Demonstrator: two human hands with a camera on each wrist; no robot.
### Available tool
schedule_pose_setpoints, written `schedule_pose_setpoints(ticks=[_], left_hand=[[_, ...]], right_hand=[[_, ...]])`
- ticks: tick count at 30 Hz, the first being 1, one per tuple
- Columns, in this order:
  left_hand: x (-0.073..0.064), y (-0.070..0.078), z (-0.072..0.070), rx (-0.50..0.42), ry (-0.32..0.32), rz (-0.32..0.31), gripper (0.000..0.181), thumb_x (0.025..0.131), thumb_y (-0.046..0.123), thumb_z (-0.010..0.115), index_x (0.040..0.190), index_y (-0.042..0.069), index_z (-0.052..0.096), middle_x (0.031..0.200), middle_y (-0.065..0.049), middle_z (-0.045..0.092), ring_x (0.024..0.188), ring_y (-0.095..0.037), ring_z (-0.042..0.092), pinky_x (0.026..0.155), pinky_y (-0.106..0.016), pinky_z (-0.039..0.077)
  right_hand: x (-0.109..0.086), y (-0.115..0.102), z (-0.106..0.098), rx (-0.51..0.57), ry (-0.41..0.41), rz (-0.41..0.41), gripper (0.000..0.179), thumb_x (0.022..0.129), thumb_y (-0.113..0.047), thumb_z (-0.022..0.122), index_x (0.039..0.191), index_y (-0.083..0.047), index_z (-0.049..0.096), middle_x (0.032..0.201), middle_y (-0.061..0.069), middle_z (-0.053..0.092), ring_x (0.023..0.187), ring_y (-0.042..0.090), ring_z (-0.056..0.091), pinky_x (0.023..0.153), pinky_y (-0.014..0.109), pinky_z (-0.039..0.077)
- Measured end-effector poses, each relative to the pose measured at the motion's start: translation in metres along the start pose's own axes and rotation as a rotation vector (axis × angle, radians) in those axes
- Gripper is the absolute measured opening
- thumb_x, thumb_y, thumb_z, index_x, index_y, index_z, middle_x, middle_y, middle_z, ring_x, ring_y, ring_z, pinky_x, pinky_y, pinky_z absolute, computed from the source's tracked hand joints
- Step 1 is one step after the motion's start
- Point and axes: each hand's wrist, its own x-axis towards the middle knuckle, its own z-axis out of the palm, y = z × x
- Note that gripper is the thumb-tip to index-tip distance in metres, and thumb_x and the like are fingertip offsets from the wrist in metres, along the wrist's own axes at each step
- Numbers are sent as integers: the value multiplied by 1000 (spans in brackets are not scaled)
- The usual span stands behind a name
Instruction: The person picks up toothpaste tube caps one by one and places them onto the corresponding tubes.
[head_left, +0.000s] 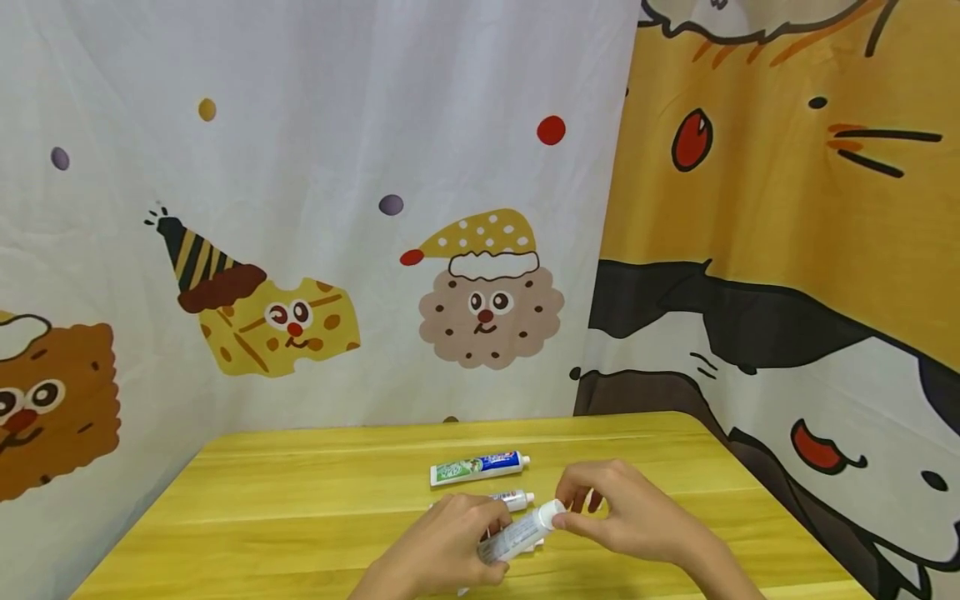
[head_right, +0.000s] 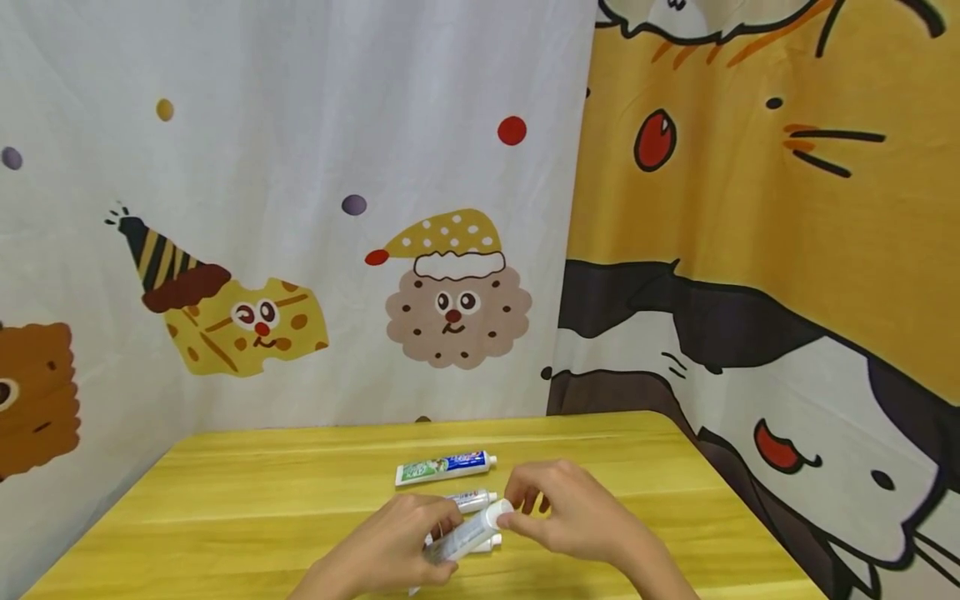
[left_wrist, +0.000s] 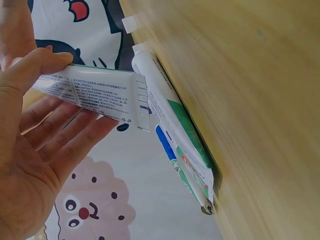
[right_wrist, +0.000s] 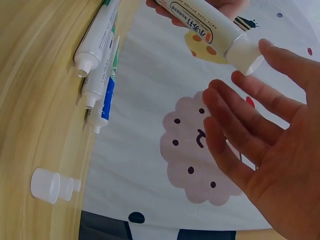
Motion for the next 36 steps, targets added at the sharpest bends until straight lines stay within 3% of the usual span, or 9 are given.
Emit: schedule_pose_setpoints(ticks=[4,9,21,29,36], left_hand=[[1,0,0,19,10,9,26,79,26,84,98,21,68,86,20,64,66,9,48,59,-7,40],[0,0,0,15,8,2,27,78,26,84,99,22,68,87,20,65,66,9,49,59,-7,40],[0,-1,0,9,15,21,27,78,26,84,99,21,68,89,18,68,67,10,50,59,-6,40],[0,-2,2,21,10,15,26,79,26,84,99,21,68,88,18,67,66,10,50,59,-6,40],[0,-2,2,34,5,20,26,79,28,83,99,21,68,87,19,65,64,10,48,57,-7,39]], right_hand=[[1,0,0,-25,9,43,15,96,-45,70,90,-31,69,84,-21,67,74,-4,61,66,22,56],[1,0,0,2,12,59,21,91,-45,76,101,-29,68,94,-17,70,78,-3,63,68,22,57],[0,-1,-1,45,-23,-17,30,88,-9,80,107,-28,68,100,-13,71,80,-2,64,61,23,56],[0,0,0,18,-11,-3,12,93,-28,78,100,-28,68,95,-14,70,77,-3,63,62,24,57],[2,0,2,-41,-9,26,13,96,-39,72,92,-29,67,89,-19,67,75,-5,61,63,21,55]])
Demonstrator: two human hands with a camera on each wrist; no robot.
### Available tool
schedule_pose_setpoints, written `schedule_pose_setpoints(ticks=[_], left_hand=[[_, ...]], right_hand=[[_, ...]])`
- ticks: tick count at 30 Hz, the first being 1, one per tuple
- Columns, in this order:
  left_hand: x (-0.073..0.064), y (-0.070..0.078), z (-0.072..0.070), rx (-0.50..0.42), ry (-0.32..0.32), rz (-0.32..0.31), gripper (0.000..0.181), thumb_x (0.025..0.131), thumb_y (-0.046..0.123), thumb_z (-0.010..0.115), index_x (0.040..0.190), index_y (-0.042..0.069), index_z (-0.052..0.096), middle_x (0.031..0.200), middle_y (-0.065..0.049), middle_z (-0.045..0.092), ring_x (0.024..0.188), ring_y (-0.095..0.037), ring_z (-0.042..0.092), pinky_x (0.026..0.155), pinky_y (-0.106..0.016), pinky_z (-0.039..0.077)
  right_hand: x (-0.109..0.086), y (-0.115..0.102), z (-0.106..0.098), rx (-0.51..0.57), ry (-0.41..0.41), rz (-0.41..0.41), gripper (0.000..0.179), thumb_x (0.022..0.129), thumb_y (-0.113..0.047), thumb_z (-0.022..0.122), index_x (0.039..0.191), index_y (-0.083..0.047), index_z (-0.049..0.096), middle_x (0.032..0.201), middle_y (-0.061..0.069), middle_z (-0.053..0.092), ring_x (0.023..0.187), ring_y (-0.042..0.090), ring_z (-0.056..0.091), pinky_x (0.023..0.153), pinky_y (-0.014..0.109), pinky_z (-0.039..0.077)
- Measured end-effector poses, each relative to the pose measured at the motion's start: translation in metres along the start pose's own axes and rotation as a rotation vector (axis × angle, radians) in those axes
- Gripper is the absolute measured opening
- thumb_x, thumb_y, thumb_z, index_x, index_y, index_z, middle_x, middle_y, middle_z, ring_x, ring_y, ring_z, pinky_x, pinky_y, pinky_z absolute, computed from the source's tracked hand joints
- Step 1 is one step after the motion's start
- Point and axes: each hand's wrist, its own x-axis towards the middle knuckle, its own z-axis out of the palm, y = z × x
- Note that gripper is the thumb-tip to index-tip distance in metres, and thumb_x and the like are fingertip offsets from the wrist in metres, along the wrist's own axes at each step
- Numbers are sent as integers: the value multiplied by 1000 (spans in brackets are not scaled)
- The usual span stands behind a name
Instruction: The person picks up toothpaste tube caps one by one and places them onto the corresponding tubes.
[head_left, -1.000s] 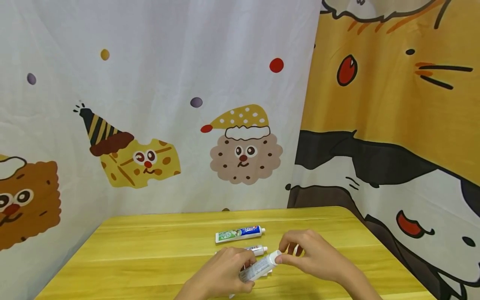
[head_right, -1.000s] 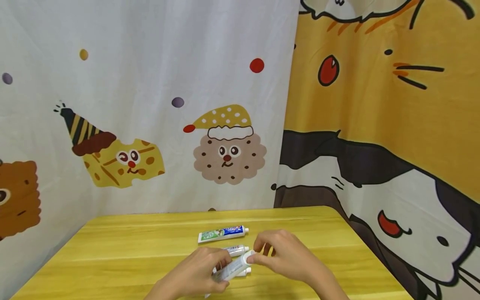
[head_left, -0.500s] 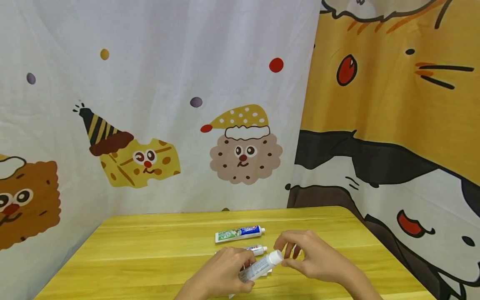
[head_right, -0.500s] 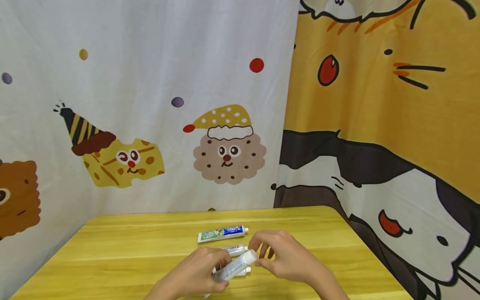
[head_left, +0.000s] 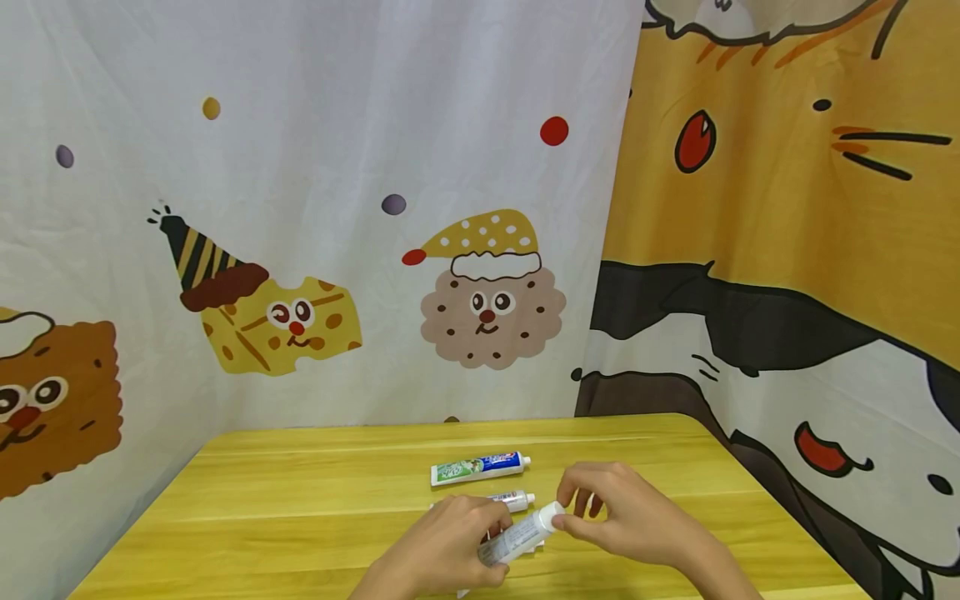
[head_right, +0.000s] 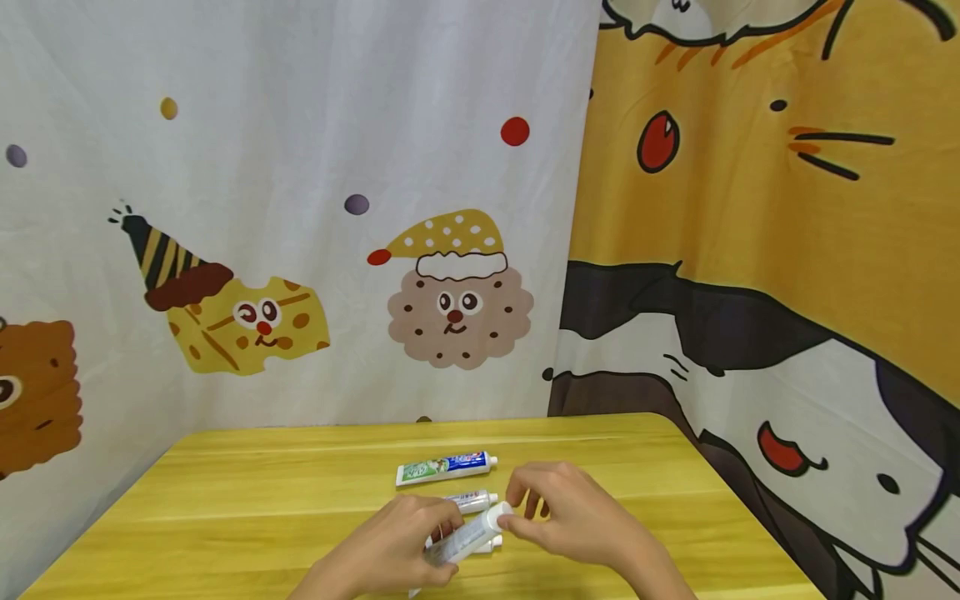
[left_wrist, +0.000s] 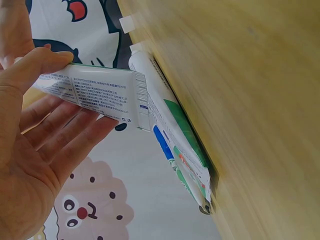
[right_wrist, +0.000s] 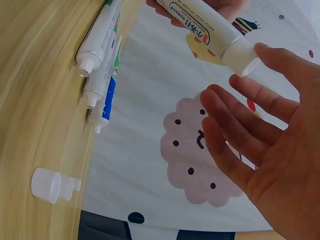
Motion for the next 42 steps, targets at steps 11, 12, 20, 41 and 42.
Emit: schedule_pose_setpoints(ticks=[11,12,20,41,42], left_hand=[[0,1,0,-1,-18,-19,26,79,28,83,100,22,69,88,20,66,64,9,48,57,-8,40],[0,2,0,-4,-21,-23,26,79,28,83,100,22,69,88,19,66,65,9,48,57,-8,40],[0,3,0,-22,-50,-57,26,80,29,83,101,22,68,90,19,66,66,8,50,59,-11,43],[0,3,0,-10,-33,-44,26,79,29,82,100,23,68,89,20,65,67,9,49,59,-10,41],[-1,2,0,-12,-35,-46,26,80,29,82,100,23,68,90,20,66,67,9,50,59,-10,42]], right_hand=[[-3,0,-2,94,5,-41,23,90,-28,81,109,-28,67,100,-12,71,78,-2,65,69,25,59],[-3,0,-2,100,5,-67,26,89,-22,82,110,-27,67,101,-12,71,79,-2,65,69,24,58],[-3,0,-1,69,2,-125,26,88,-11,80,104,-27,69,97,-12,72,77,-4,63,61,21,55],[-2,0,-3,77,-58,19,19,94,-35,75,107,-26,66,92,-15,69,77,-4,64,67,22,57],[-2,0,-3,84,-61,7,21,93,-31,77,109,-26,66,94,-15,70,78,-3,64,67,23,57]])
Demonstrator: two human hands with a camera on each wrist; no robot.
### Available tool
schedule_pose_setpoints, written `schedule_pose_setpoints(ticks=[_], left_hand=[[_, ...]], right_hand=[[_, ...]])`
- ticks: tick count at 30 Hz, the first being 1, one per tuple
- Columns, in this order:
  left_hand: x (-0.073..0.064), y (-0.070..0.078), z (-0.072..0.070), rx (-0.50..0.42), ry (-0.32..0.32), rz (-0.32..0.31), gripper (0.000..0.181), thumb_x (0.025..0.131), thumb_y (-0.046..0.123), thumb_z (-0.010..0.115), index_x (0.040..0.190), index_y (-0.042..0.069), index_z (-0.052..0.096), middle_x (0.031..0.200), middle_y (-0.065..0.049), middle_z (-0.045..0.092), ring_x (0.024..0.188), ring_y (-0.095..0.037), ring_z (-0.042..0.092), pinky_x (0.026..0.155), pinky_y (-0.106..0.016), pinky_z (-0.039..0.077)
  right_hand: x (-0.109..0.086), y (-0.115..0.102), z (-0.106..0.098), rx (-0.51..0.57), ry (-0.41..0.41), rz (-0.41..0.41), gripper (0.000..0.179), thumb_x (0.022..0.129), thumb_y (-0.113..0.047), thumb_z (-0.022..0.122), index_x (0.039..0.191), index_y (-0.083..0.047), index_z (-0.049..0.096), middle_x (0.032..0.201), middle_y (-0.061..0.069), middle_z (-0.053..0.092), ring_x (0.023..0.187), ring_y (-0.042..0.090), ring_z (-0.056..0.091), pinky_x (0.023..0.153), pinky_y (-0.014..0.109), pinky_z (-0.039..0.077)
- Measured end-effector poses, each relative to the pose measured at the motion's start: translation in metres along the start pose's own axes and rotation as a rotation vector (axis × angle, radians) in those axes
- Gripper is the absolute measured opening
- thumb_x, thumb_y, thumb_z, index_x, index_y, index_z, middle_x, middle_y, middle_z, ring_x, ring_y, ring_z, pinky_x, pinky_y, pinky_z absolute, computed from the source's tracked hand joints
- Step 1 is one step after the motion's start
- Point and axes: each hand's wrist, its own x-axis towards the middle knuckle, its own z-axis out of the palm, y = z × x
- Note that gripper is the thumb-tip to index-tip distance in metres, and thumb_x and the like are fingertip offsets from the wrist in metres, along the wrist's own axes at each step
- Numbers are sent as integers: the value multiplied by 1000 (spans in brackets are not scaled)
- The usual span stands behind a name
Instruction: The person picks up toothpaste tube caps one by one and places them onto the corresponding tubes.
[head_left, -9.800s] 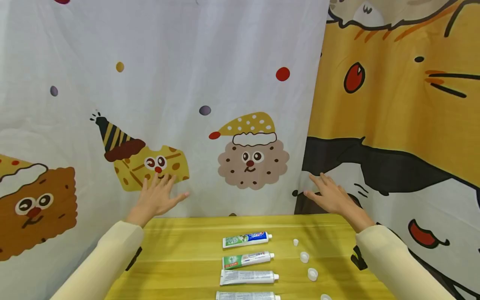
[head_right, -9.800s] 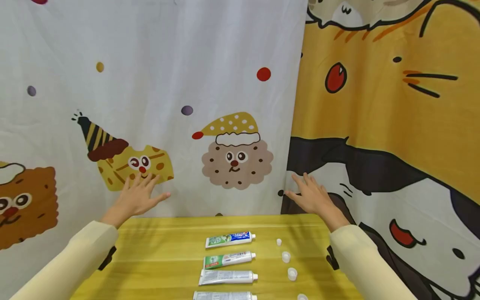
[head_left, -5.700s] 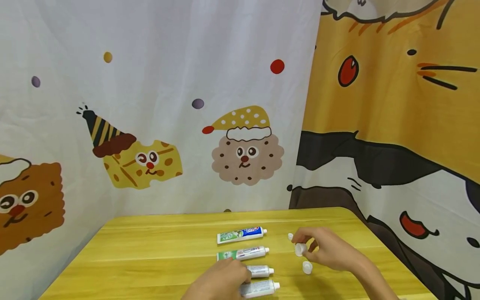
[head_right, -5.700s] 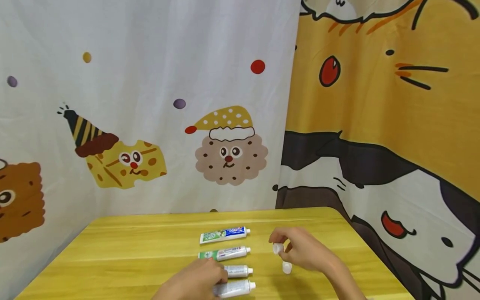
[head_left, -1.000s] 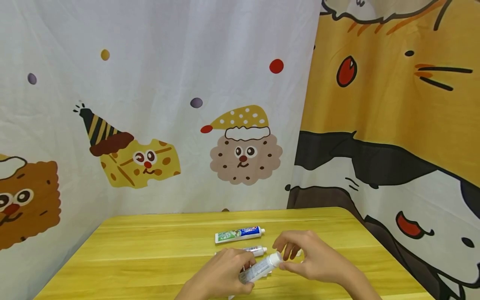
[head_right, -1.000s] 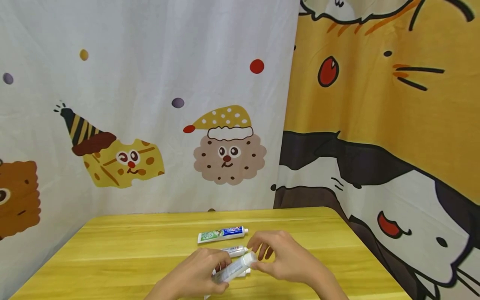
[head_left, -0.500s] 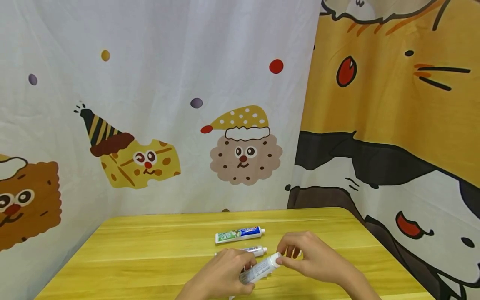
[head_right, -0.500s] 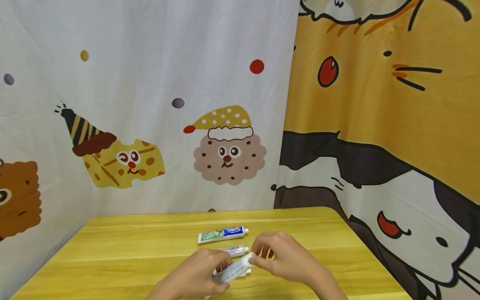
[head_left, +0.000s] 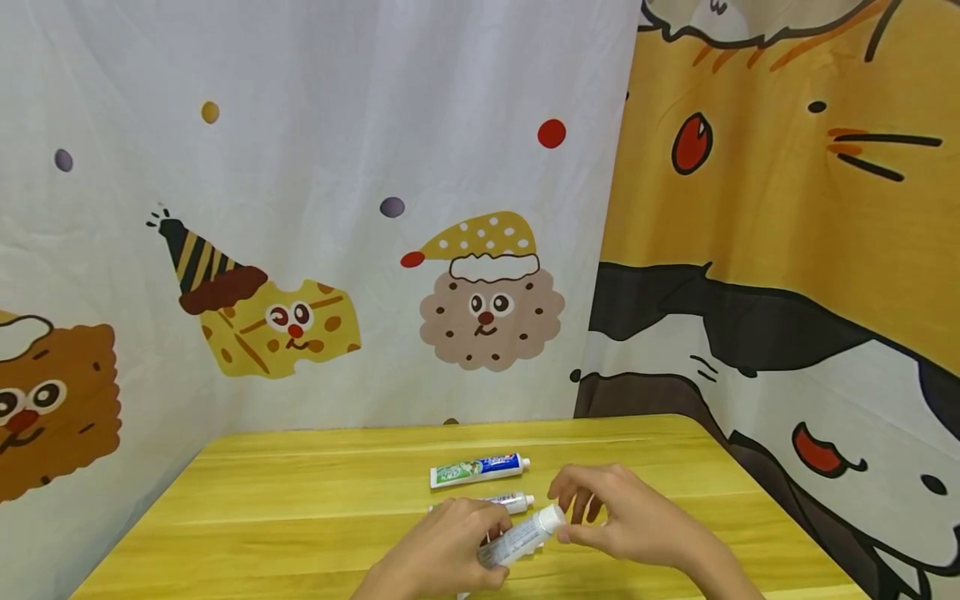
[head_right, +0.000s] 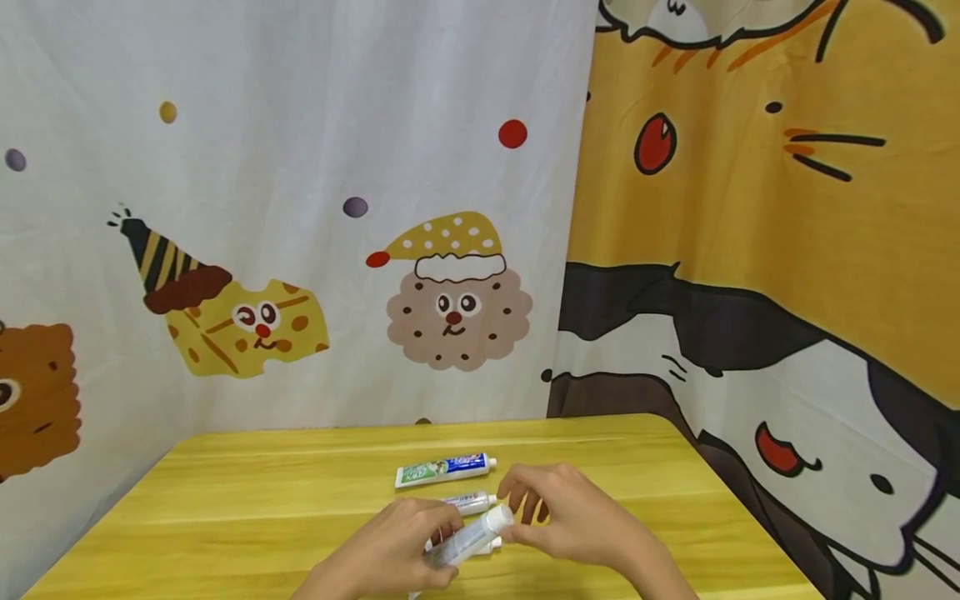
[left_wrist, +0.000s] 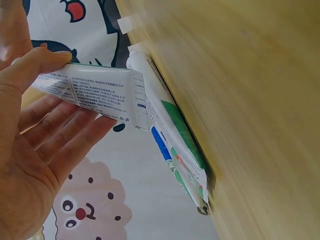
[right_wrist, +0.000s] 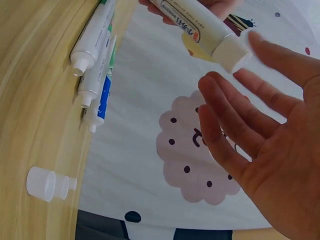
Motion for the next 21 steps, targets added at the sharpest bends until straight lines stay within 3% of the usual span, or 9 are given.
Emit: schedule_pose_setpoints(ticks=[5,15,21], left_hand=[[0,-1,-1,-11,-15,-13,25,81,29,82,101,23,69,92,20,67,68,9,51,60,-11,43],[1,2,-2,-18,-48,-46,26,81,30,83,103,23,70,92,19,67,68,7,52,61,-12,44],[1,3,-3,-16,-38,-41,26,81,30,83,103,23,70,91,20,66,67,7,51,60,-13,44]], right_hand=[[0,0,-1,-5,-8,-54,29,89,-12,79,109,-26,66,98,-13,70,78,-4,64,66,22,57],[0,1,0,-49,4,-26,11,96,-32,74,103,-28,67,89,-19,68,75,-6,61,62,21,55],[0,0,1,-71,11,2,13,99,-40,68,96,-27,68,86,-21,67,75,-6,61,64,21,54]])
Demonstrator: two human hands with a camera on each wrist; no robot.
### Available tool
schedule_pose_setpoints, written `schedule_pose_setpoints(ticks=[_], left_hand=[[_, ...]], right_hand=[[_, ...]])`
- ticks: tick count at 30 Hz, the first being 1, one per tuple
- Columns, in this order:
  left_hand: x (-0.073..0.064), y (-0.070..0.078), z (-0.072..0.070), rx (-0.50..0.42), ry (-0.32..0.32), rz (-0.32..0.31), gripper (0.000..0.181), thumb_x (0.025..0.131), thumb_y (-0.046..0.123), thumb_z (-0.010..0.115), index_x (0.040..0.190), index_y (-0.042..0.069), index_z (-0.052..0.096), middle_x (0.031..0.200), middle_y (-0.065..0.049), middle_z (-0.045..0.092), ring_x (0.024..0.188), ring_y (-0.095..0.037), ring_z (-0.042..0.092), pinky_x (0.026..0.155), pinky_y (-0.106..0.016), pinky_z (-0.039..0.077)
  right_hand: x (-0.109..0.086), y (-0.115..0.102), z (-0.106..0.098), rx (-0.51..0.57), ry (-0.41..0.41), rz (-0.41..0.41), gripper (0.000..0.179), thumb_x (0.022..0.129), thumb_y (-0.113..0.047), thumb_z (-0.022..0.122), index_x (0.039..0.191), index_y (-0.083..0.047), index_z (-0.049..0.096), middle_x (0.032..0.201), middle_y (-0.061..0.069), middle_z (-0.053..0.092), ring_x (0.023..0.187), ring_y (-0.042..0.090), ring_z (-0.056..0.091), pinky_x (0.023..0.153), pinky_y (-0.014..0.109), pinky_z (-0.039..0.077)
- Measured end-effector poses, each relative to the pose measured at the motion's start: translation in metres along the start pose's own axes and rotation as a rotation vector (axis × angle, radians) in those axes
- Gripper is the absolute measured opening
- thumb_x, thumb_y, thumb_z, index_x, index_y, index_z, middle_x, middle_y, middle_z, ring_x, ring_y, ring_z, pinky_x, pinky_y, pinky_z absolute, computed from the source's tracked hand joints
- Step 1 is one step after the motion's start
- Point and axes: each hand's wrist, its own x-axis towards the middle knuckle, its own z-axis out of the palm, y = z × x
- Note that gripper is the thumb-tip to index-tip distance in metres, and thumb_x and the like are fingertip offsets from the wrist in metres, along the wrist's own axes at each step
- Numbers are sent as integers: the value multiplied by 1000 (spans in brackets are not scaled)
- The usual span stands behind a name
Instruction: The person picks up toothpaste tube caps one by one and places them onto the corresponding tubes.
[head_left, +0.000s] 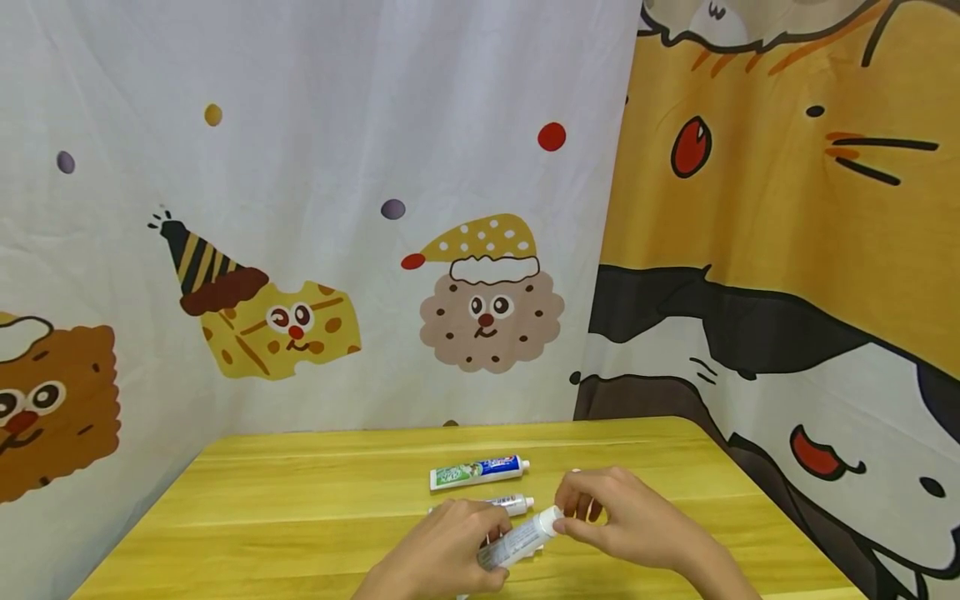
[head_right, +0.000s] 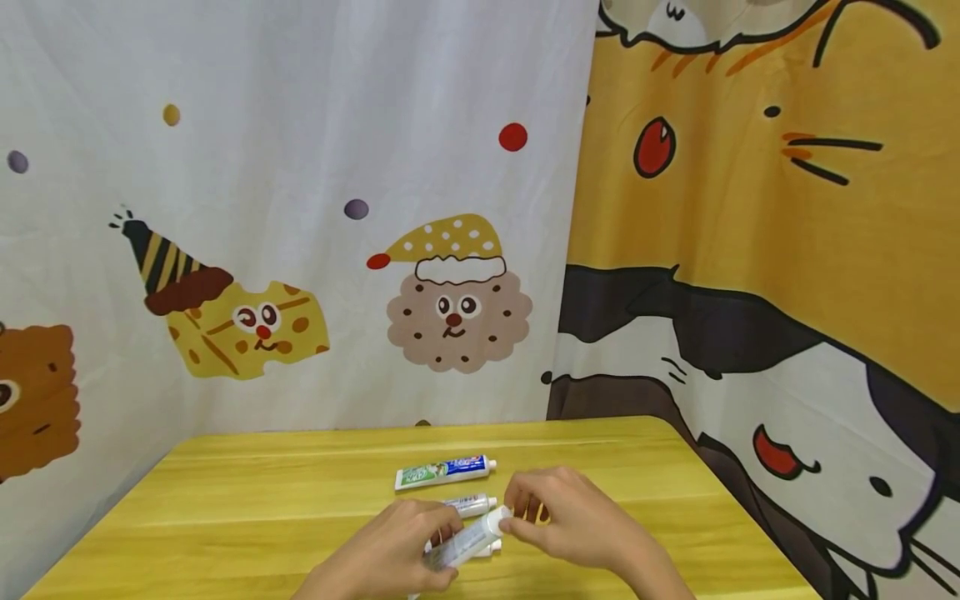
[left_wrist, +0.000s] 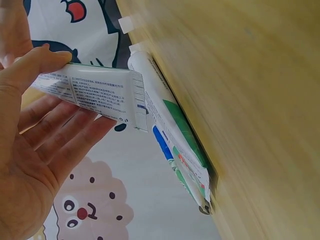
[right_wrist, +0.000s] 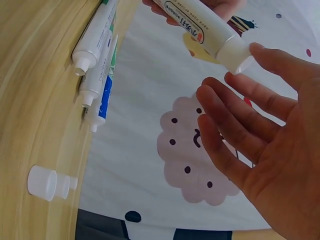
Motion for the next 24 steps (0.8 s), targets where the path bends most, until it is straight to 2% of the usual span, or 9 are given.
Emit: schedule_pose_setpoints(ticks=[4,7,11,15,20,24], left_hand=[[0,-1,0,10,17,17,26,81,29,83,102,23,69,90,20,65,66,7,50,59,-12,43],[0,-1,0,15,21,23,27,81,30,83,102,23,69,91,20,65,67,8,50,59,-11,42],[0,-1,0,13,13,18,27,81,31,83,103,23,69,92,19,66,67,8,51,60,-12,43],[0,-1,0,11,6,13,27,81,31,83,104,23,69,93,19,67,68,7,51,60,-12,44],[0,-2,0,7,8,22,26,82,30,82,104,22,69,92,19,67,66,7,50,59,-12,43],[0,-2,0,1,3,20,26,82,31,82,104,22,69,92,19,67,66,7,50,58,-12,43]], right_hand=[[0,-1,0,-4,24,21,15,99,-43,66,97,-28,68,86,-20,67,75,-5,61,65,21,55],[0,-1,0,18,41,18,15,96,-41,71,103,-28,68,90,-18,68,77,-5,62,64,22,55],[-1,-1,0,33,49,-39,21,92,-30,79,110,-28,67,97,-16,70,80,-4,63,63,23,56],[-1,-1,1,49,39,-112,28,90,-18,80,114,-26,68,105,-13,72,84,-3,64,66,23,57],[-1,-1,3,73,22,-177,34,91,-16,79,120,-28,70,118,-9,71,91,1,66,68,21,58],[-1,-1,4,62,24,-202,33,90,-14,80,118,-29,71,117,-10,71,90,0,66,67,20,57]])
